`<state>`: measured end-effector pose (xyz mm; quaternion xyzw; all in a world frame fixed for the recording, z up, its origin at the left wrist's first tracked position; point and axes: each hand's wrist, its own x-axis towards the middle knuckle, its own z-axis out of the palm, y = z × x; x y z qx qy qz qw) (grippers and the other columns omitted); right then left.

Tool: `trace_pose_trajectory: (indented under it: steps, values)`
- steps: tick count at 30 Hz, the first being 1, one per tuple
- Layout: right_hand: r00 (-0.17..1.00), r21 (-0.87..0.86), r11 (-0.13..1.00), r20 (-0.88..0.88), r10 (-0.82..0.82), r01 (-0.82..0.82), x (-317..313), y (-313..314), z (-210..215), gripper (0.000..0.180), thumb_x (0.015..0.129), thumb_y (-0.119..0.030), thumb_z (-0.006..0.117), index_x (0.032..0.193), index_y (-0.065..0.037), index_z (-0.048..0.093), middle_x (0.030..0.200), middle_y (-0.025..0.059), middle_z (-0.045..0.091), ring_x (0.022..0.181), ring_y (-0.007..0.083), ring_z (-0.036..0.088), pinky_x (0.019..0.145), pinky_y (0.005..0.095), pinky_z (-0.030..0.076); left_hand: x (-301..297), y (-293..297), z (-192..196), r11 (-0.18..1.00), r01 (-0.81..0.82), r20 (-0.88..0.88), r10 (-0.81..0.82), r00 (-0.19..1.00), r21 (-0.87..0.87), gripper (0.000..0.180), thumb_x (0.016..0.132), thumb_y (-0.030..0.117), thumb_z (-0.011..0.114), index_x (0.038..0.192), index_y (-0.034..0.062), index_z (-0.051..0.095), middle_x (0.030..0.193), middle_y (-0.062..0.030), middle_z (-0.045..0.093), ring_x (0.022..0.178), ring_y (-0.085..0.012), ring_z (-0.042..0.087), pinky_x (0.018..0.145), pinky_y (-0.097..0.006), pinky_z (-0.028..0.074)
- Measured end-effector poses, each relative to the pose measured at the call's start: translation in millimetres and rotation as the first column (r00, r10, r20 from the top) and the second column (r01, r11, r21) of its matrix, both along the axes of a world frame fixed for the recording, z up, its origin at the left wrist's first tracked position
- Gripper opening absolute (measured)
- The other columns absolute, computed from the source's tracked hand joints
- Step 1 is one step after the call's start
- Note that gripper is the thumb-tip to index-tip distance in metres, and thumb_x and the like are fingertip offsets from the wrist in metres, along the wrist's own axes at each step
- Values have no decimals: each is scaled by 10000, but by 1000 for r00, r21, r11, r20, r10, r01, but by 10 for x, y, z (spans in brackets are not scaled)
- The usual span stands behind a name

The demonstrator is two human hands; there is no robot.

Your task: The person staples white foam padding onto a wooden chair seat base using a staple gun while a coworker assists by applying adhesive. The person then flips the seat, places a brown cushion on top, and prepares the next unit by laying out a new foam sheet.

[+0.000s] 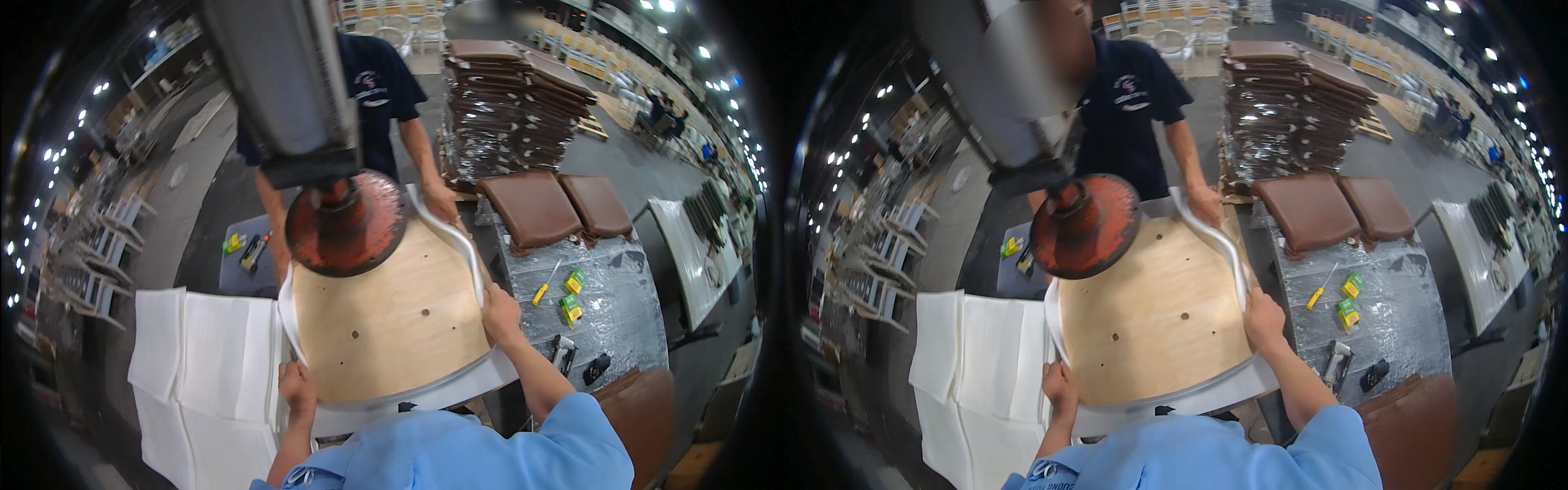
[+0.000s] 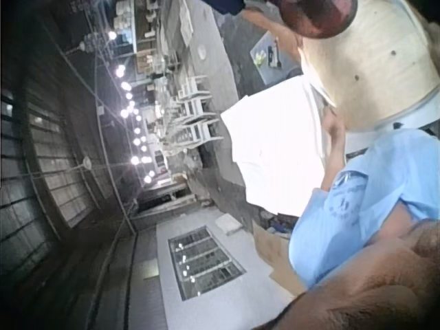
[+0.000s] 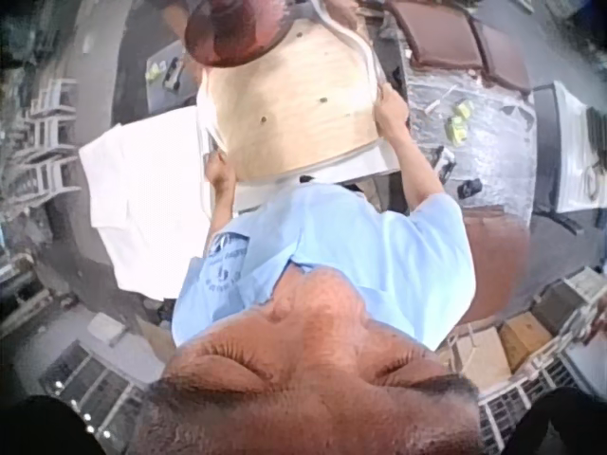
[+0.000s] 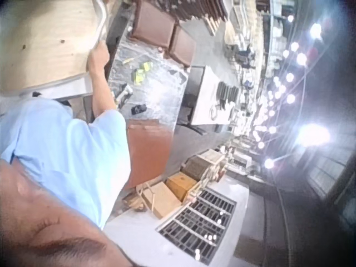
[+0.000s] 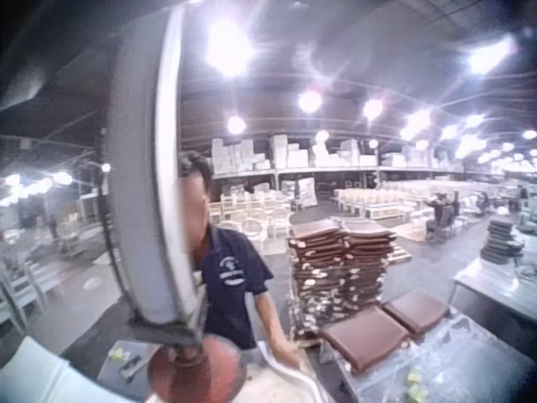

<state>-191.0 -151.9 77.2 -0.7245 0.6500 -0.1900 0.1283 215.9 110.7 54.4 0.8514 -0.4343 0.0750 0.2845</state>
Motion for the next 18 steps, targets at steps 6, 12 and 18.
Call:
trace_pose_trajectory:
  steps: [6,12,18]
  values:
    - [1000,95,995,14,22,-23,64,70,-61,295,1160,-322,494,1114,-65,632,974,287,749,940,550,709,807,658,521,56,18,-80,994,49,28,-46,999,-102,156,981,89,725,861,40,638,860,-191,667,776,-466,660,727,-604,539]
    - [997,12,997,24,76,-76,89,59,-102,347,1183,-354,485,1050,-54,599,916,305,727,899,567,698,752,642,516,202,39,-27,969,-243,-326,243,914,42,294,1044,248,710,884,13,632,901,-222,710,827,-484,697,808,-580,554]
    - [997,60,996,37,63,-65,71,58,-49,343,1177,-358,487,1103,-46,607,953,322,739,941,566,711,798,642,527,383,-6,120,923,-215,-641,376,669,318,507,1011,457,759,1040,-49,765,1041,-272,810,1042,-434,791,909,-492,585]
